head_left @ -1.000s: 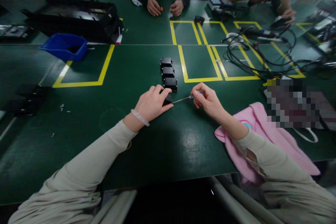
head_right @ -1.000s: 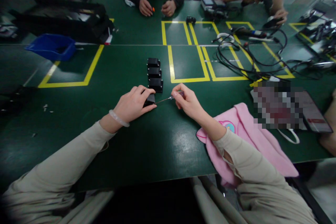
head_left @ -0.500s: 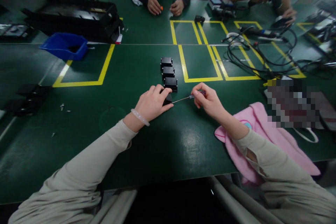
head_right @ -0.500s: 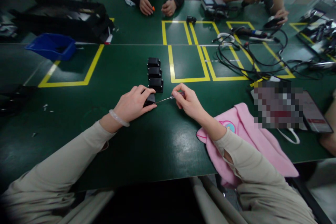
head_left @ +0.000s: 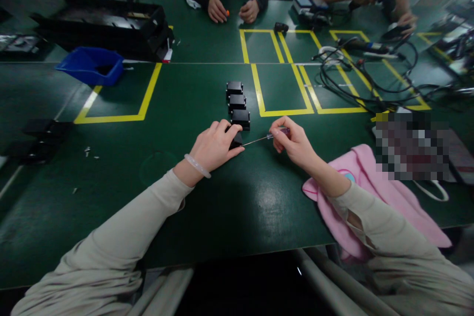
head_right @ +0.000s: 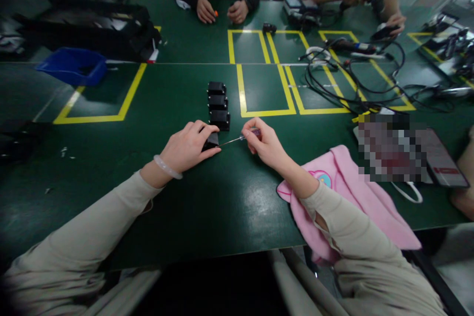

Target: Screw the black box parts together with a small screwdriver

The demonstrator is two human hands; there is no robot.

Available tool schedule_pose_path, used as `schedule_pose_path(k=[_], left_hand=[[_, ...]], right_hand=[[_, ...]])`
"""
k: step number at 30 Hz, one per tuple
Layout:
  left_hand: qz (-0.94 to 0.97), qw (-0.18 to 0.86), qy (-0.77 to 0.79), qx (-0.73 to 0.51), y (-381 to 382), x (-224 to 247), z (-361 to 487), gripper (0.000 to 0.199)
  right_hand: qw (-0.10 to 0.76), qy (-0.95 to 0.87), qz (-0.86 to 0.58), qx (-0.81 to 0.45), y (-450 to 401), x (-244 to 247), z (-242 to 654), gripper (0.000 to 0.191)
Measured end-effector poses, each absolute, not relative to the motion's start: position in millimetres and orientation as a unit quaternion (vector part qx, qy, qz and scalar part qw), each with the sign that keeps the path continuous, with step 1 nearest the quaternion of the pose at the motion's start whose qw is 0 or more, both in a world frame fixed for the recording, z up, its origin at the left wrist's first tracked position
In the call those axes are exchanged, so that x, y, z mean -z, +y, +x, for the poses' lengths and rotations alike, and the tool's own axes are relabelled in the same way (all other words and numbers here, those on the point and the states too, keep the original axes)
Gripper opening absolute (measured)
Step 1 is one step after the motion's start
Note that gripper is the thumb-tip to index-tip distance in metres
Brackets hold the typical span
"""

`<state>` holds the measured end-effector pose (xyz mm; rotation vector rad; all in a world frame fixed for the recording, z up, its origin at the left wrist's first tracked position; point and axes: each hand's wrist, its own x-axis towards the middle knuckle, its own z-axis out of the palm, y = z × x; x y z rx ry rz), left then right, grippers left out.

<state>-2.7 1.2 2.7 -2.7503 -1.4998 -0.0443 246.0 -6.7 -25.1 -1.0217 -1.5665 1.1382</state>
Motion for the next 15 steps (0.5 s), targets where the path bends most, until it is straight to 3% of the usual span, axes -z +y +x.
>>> schedule_pose_path(k=[15], left_hand=[[-0.878,0.005,-0.479,0.015,0.8,-3.4,-2.6,0.049]], right_hand=[[0.465,-0.627,-0.409,-0.472,-5.3,28.2,245.3,0.033]])
